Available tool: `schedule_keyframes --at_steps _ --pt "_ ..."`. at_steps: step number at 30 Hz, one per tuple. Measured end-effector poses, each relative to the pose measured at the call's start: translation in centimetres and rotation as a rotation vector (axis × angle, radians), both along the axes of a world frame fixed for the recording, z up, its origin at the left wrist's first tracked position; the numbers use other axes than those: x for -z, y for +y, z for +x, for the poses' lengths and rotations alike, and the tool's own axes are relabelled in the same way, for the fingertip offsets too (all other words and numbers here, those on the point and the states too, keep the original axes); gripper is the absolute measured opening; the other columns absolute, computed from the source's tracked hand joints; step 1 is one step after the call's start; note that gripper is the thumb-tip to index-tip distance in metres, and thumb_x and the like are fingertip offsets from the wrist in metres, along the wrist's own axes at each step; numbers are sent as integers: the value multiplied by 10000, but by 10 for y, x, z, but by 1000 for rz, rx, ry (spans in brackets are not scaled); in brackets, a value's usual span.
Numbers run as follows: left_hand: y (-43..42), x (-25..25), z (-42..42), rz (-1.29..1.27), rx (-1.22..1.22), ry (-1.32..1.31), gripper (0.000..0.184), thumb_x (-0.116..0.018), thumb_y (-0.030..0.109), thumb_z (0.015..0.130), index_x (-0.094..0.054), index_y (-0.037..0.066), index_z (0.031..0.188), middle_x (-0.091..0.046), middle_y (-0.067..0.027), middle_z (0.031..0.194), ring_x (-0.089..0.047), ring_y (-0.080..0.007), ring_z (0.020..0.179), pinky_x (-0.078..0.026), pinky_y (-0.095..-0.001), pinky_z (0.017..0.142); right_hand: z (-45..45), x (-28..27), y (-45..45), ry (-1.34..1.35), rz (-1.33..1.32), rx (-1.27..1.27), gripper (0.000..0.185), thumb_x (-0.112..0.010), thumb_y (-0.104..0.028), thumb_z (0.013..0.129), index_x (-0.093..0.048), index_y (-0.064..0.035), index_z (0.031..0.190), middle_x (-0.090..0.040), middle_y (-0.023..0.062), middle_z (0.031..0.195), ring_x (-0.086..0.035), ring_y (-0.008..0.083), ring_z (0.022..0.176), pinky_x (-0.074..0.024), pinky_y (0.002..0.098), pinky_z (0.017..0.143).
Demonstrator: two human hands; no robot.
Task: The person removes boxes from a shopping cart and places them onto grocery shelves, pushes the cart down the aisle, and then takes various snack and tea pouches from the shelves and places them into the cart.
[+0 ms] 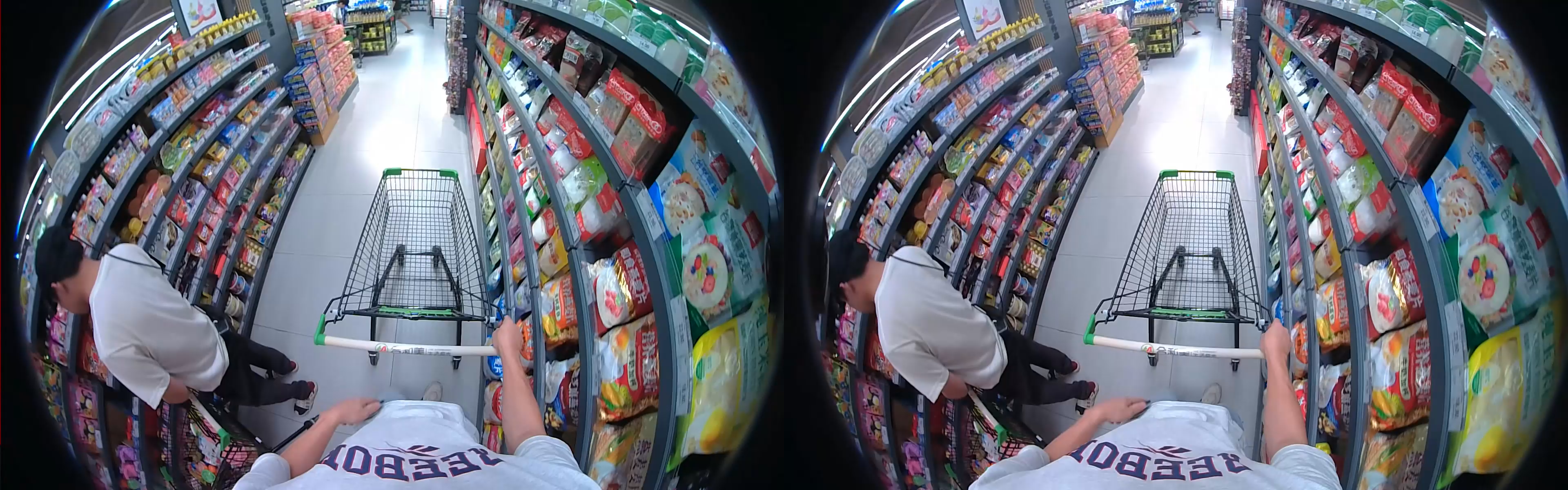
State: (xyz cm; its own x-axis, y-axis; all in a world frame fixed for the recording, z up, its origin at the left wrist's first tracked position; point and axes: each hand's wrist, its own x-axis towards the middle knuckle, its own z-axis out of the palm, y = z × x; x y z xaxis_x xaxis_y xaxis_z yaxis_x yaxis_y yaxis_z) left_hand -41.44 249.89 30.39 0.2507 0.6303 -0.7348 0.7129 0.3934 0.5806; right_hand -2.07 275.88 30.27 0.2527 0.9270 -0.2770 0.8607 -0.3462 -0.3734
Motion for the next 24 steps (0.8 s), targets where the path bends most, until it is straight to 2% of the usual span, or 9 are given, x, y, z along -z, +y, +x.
schedule_keyframes --at_steps 2,5,7,9,12,16,19,21,24 --pt "-10 79 -18 -171 31 73 645 -392 618 1025 -539 201 1494 -699 -146 1168 -671 -231 723 -557 -403 598 -5 1 26 5 3 -4 224 -538 -150 952 -660 -40 1104 -721 255 1078 -683 446 1058 -530 551 900" --pt "14 59 -23 -167 -62 25 615 -397 615 1010 -544 262 1491 -694 -117 1158 -643 -219 656 -525 -395 531 -14 4 77 3 25 7 232 -547 -163 950 -652 -27 1105 -716 264 1081 -677 448 1062 -527 551 896" --pt "47 31 -28 -249 21 23 618 -381 623 1027 -559 239 1479 -636 -122 1344 -658 -293 975 -520 -432 838 -22 -8 99 14 15 -2 230 -548 -164 950 -653 -27 1102 -715 265 1081 -674 451 1068 -526 550 894" --pt "97 -7 -33 -352 77 50 631 -381 638 1028 -565 232 1474 -615 -111 1410 -664 -303 1075 -532 -437 933 -30 -7 130 12 20 -1 214 -552 -158 945 -657 -45 1094 -715 257 1085 -672 453 1066 -526 546 890" --pt "174 -39 -29 -517 115 106 688 -433 705 970 -558 254 1475 -638 -56 1258 -606 -182 844 -539 -355 678 -36 -8 166 11 36 -15 186 -565 -134 924 -660 -59 1065 -721 244 1070 -674 453 1057 -530 538 889" --pt "254 -21 -33 -517 196 267 717 -429 742 937 -556 269 1461 -638 -54 1208 -602 -210 805 -532 -374 670 -50 -5 220 -21 36 23 206 -585 -121 898 -667 -48 1072 -721 247 1063 -676 451 1050 -534 532 898" --pt "293 7 -53 -482 162 175 710 -431 741 938 -583 256 1433 -649 -73 1193 -601 -224 756 -540 -402 678 -61 -2 261 -60 15 65 217 -592 -104 887 -669 -41 1080 -722 249 1067 -680 445 1050 -538 526 903" --pt "319 21 -72 -423 204 163 707 -408 689 968 -573 200 1451 -671 -117 1200 -659 -266 953 -562 -481 756 -68 -2 289 -48 57 41 203 -606 -96 877 -682 -34 1054 -725 249 1051 -683 435 1052 -538 520 906" --pt "344 46 -100 -396 37 77 699 -419 636 989 -603 113 1415 -666 -147 1312 -652 -308 1139 -549 -487 875 -76 -6 318 -25 60 72 201 -628 -98 864 -701 -35 1040 -726 254 1049 -682 435 1052 -533 518 914"
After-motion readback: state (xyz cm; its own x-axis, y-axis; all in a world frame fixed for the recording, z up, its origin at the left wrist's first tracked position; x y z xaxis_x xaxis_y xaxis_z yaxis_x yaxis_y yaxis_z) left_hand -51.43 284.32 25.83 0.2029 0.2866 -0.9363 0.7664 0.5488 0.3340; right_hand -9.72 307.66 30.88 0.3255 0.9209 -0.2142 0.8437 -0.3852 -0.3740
